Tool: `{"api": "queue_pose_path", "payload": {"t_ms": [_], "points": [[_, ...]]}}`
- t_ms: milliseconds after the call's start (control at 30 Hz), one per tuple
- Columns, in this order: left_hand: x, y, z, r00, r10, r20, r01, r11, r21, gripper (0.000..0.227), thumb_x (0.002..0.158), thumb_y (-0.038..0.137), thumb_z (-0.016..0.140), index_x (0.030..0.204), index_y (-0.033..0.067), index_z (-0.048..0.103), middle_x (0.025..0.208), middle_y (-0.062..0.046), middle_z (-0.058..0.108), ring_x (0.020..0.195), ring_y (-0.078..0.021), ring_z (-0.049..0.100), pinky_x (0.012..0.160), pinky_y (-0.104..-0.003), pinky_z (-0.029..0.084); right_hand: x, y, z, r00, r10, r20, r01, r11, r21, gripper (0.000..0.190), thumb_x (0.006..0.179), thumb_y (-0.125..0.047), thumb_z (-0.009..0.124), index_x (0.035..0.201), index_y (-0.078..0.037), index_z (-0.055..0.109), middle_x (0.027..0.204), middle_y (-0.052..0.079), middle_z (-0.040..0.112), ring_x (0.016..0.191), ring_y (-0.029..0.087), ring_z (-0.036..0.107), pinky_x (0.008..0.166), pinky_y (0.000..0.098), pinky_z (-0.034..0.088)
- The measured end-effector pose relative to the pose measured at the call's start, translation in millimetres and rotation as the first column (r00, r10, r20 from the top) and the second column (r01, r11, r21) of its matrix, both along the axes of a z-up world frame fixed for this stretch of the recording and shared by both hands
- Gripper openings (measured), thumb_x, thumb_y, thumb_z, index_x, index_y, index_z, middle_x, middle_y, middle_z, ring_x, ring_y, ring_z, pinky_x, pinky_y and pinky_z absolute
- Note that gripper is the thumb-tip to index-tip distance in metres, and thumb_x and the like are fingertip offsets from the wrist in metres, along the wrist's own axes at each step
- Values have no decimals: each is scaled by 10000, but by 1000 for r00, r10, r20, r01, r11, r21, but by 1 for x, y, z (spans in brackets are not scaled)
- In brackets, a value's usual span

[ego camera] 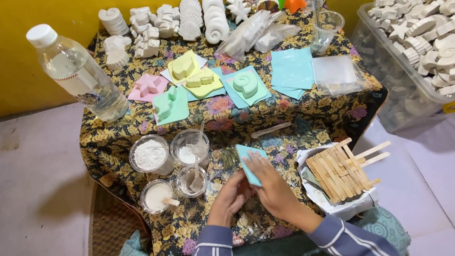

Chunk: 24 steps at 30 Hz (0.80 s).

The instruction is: Demolding a heart-shaped plaster cast from a silicone mold and inspecting craft components.

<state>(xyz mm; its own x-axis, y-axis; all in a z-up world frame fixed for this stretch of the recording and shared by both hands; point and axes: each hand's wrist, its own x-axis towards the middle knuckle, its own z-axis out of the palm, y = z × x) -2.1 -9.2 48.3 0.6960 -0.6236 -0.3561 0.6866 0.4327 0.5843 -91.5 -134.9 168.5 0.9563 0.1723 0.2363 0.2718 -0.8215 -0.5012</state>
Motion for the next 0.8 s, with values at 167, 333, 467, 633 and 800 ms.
{"api": "queue_pose_path", "payload": {"t_ms": [167,333,467,633,800], "points": [[-12,-5,122,847,-367,384,58,782,620,670,888,311,793,1288,-176,567,988,-209,735,800,-207,674,664,-296,514,4,4,-21,683,-367,-631,715,162,680,151,824,-185,547,895,-107,440,803,78,496,816,262,476,749,461,371],[-36,-4,155,762,-359,539,-196,665,721,498,869,335,777,1184,-33,658,926,-156,738,744,-210,700,662,-324,542,-7,-25,-46,904,-32,-426,322,-604,729,529,1062,-325,241,1555,-142,300,1528,159,473,1259,276,515,1092,429,425],[-55,-10,120,729,-191,657,-486,532,694,739,862,369,742,1376,-47,413,1110,-145,606,673,-117,560,574,-260,558,-35,-23,-48,930,64,-363,302,-695,653,538,1083,-352,321,1506,-25,387,1381,189,570,1201,249,590,1055,376,496],[-63,-12,80,948,37,317,-199,844,498,474,876,313,698,1114,-86,603,973,-206,677,897,-261,654,821,-330,532,-52,-12,-76,898,109,-426,360,-739,570,513,1087,-292,306,1480,30,382,1374,215,556,1217,275,576,1119,414,455],[-66,-12,82,953,89,290,-206,890,406,238,900,165,737,859,-68,708,728,-121,662,648,-171,590,614,-248,471,-57,-7,-59,884,94,-459,373,-733,569,482,1096,-307,312,1454,0,413,1361,183,558,1191,240,569,1122,422,441]]}}
